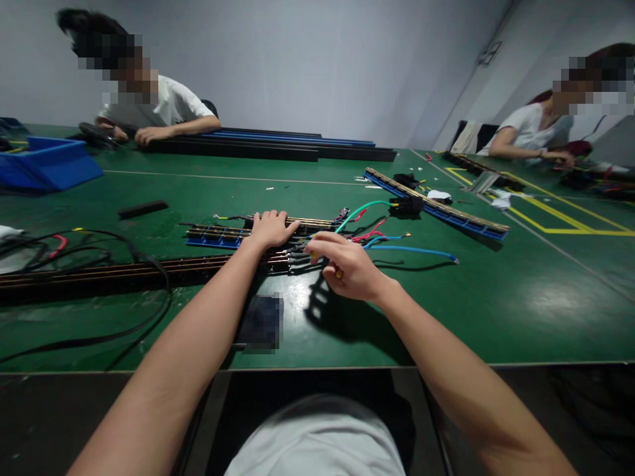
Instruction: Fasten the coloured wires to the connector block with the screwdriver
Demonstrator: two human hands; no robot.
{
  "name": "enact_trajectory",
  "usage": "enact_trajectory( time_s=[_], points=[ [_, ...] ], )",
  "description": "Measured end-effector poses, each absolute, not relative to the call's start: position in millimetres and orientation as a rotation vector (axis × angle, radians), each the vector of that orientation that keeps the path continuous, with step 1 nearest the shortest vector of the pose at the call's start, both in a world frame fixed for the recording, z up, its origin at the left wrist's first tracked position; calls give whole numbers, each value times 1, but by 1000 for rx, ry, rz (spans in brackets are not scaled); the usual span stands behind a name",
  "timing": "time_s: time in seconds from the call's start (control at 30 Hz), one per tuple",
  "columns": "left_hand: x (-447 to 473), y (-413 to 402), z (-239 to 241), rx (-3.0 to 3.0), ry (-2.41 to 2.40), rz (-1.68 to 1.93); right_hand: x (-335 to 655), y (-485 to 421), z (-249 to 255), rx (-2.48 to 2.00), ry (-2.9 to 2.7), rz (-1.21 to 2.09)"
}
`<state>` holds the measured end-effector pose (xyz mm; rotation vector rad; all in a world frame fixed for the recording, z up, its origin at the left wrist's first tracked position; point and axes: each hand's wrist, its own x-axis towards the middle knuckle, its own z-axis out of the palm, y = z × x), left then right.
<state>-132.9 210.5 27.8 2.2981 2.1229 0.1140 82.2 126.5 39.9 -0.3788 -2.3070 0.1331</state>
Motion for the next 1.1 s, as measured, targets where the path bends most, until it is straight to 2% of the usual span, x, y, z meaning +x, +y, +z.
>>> enact_trajectory(
  time_s=[0.17, 0.37, 0.77, 0.9, 1.1],
  points=[
    [-134, 210, 27, 2295, 2110, 127, 94, 129, 44, -586, -1909, 365],
    [-134, 209, 28, 2297, 2100, 113, 102, 137, 52, -630, -1438, 518],
    [-135, 208, 29, 2300, 2106, 106, 103, 159, 43, -806, -1303, 740],
    [-135, 209, 27, 2304, 2113, 111, 93, 141, 37, -671, -1599, 554],
    [-134, 209, 28, 2303, 2117, 118, 78, 119, 31, -370, -2363, -72]
  ],
)
